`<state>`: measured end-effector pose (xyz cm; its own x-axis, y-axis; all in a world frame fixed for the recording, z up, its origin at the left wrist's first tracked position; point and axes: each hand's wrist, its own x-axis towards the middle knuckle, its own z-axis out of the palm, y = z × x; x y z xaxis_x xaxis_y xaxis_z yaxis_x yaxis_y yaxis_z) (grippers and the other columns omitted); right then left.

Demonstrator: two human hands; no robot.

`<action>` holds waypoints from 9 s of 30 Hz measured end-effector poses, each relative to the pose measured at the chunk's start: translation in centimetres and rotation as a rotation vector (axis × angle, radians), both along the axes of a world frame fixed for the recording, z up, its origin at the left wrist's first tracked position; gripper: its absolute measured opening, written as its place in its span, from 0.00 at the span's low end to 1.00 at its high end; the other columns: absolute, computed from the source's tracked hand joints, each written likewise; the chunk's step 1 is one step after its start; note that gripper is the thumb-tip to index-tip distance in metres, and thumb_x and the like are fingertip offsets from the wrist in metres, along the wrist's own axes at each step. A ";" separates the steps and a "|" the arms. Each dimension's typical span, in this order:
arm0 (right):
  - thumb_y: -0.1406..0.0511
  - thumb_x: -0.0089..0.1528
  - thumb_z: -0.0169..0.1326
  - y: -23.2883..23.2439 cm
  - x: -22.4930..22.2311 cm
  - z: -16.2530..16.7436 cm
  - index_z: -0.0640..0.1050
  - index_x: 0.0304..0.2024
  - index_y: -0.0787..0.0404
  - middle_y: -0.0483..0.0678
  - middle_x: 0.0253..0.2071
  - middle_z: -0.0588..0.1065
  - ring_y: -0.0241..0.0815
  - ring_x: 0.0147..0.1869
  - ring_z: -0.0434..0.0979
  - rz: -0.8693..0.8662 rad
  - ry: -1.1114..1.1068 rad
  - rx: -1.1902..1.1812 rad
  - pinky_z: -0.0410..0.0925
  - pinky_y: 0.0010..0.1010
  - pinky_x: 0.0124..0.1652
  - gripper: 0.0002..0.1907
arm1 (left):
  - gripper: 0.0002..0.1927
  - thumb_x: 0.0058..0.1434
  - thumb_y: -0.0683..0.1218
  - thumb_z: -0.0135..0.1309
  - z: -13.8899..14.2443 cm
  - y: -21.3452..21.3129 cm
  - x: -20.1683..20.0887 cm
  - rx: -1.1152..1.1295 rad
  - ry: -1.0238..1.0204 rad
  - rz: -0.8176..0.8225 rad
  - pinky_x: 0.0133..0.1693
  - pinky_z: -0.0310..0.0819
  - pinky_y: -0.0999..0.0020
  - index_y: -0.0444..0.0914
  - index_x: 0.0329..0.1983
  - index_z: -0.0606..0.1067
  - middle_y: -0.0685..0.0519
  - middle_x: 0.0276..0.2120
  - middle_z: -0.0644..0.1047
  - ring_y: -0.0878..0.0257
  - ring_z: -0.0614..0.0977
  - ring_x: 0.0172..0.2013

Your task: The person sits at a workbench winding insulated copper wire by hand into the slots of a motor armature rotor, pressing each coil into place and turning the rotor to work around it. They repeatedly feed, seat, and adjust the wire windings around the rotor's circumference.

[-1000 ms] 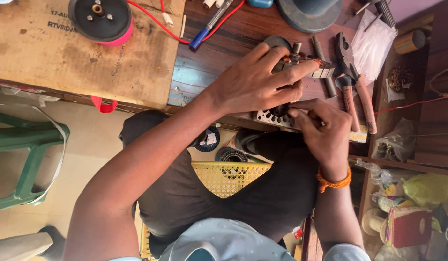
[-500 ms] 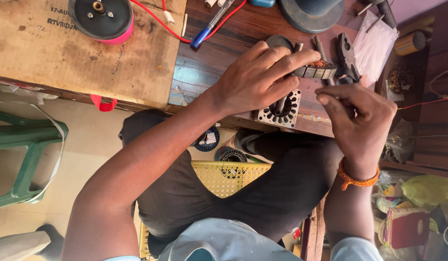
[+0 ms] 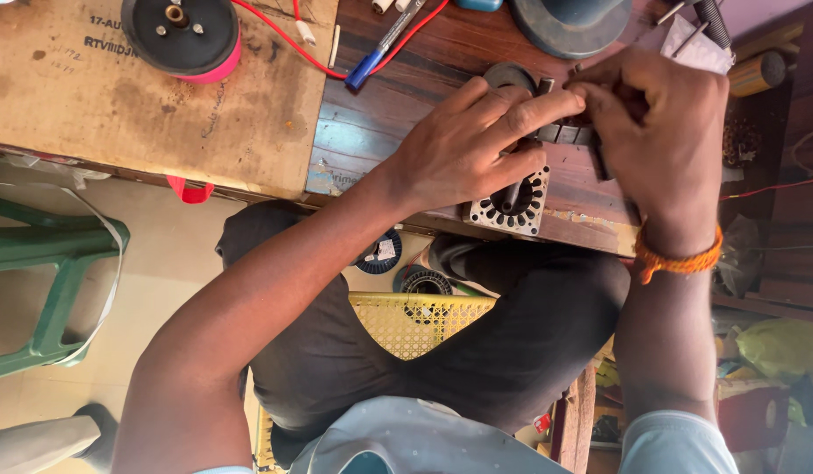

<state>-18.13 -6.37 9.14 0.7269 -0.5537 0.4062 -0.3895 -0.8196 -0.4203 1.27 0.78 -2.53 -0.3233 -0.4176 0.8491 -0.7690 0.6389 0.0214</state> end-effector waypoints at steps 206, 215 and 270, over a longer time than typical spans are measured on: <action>0.75 0.66 0.65 -2.2 0.2 0.5 0.82 0.41 0.70 0.45 0.23 0.69 0.28 0.27 0.62 -0.241 0.068 0.151 0.55 0.25 0.28 0.03 | 0.07 0.59 0.44 0.59 1.3 0.8 -0.6 0.140 -0.028 -0.010 0.59 0.66 0.52 0.35 0.29 0.78 0.42 0.63 0.70 0.50 0.76 0.53; 0.73 0.66 0.65 1.3 -2.2 1.6 0.81 0.42 0.67 0.38 0.29 0.72 0.23 0.31 0.63 -0.358 -0.078 0.285 0.55 0.19 0.32 0.05 | 0.06 0.61 0.47 0.63 1.7 0.4 1.2 0.360 0.208 -0.260 0.59 0.62 0.47 0.42 0.39 0.84 0.48 0.65 0.70 0.51 0.70 0.60; 0.73 0.63 0.63 6.7 -4.0 -0.6 0.82 0.42 0.63 0.43 0.32 0.77 0.26 0.30 0.66 -0.312 -0.103 0.176 0.63 0.22 0.36 0.05 | 0.01 0.68 0.42 0.60 0.8 0.1 0.9 -0.093 -0.034 -0.015 0.50 0.70 0.61 0.41 0.41 0.79 0.52 0.63 0.73 0.57 0.76 0.56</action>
<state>-22.15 0.32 8.55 0.4727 -0.8098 0.3475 -0.5573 -0.5802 -0.5939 2.14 0.83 -1.73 -0.3582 -0.3320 0.8726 -0.7586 0.6484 -0.0647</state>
